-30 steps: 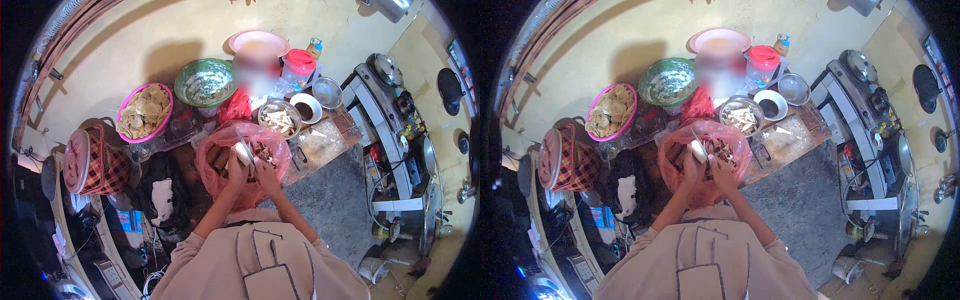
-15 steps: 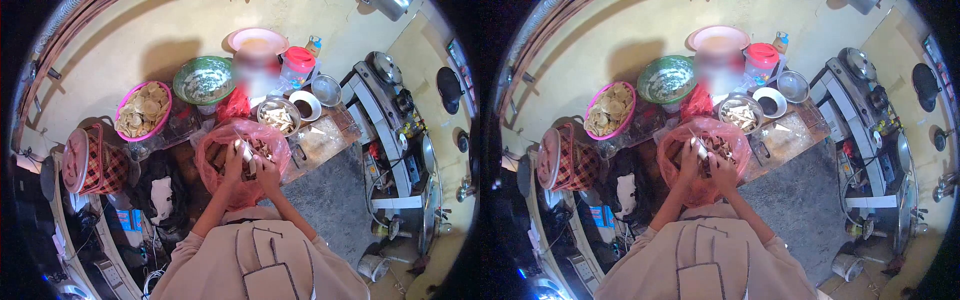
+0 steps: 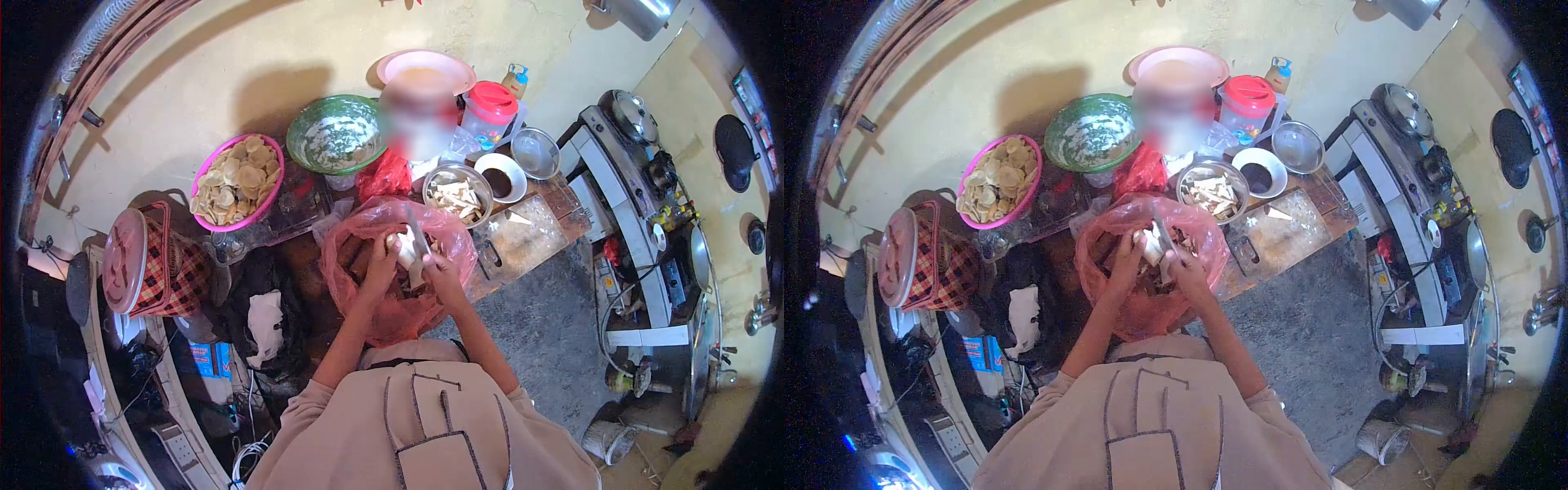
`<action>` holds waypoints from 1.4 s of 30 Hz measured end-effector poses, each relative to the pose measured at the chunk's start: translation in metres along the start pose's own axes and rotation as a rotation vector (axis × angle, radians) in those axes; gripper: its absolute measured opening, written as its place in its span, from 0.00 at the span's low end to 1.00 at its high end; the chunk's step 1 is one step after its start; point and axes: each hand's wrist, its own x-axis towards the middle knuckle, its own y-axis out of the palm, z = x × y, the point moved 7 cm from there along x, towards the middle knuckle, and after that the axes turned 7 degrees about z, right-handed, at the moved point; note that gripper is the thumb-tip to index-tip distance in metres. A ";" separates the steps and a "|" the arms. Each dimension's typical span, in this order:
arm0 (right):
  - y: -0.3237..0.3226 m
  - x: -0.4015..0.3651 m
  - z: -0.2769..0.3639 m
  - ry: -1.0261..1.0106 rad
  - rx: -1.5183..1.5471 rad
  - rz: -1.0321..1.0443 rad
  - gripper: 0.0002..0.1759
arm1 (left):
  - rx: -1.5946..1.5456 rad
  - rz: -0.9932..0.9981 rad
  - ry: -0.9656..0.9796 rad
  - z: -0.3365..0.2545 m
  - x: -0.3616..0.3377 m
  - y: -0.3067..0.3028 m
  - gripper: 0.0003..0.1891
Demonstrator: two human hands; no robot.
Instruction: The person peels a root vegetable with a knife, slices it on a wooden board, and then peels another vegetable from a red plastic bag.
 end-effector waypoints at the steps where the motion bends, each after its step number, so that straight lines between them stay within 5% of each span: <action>1: 0.001 0.002 0.012 -0.144 -0.077 -0.069 0.14 | -0.027 0.002 -0.016 0.006 0.000 0.000 0.20; 3: -0.001 0.003 0.020 -0.185 -0.125 -0.120 0.11 | -0.082 0.007 -0.046 0.014 0.001 0.002 0.20; 5: -0.008 0.004 0.010 0.018 -0.069 -0.081 0.11 | -0.110 0.024 -0.060 0.012 -0.003 0.010 0.19; 12: -0.005 0.003 0.007 -0.123 -0.168 -0.188 0.10 | 0.159 -0.082 0.064 -0.012 -0.010 0.019 0.15; 21: -0.012 -0.005 0.002 -0.088 -0.195 -0.254 0.07 | -0.047 -0.028 0.012 -0.007 -0.007 0.026 0.16; 24: -0.014 -0.006 0.003 -0.067 -0.304 -0.293 0.06 | 0.243 0.049 -0.008 0.001 -0.006 0.026 0.20; 27: -0.019 -0.003 -0.005 -0.108 -0.398 -0.335 0.06 | -0.016 0.133 -0.250 0.012 -0.012 0.030 0.24; 32: -0.015 -0.005 0.006 -0.132 -0.593 -0.331 0.11 | -0.035 0.132 -0.209 0.009 -0.011 0.035 0.23; 39: -0.031 0.003 -0.009 0.051 -0.409 -0.333 0.06 | 0.111 0.078 -0.125 0.014 -0.013 0.036 0.21; 42: -0.040 0.007 -0.021 -0.024 -0.160 -0.351 0.05 | -0.229 0.093 -0.180 -0.005 -0.021 0.041 0.20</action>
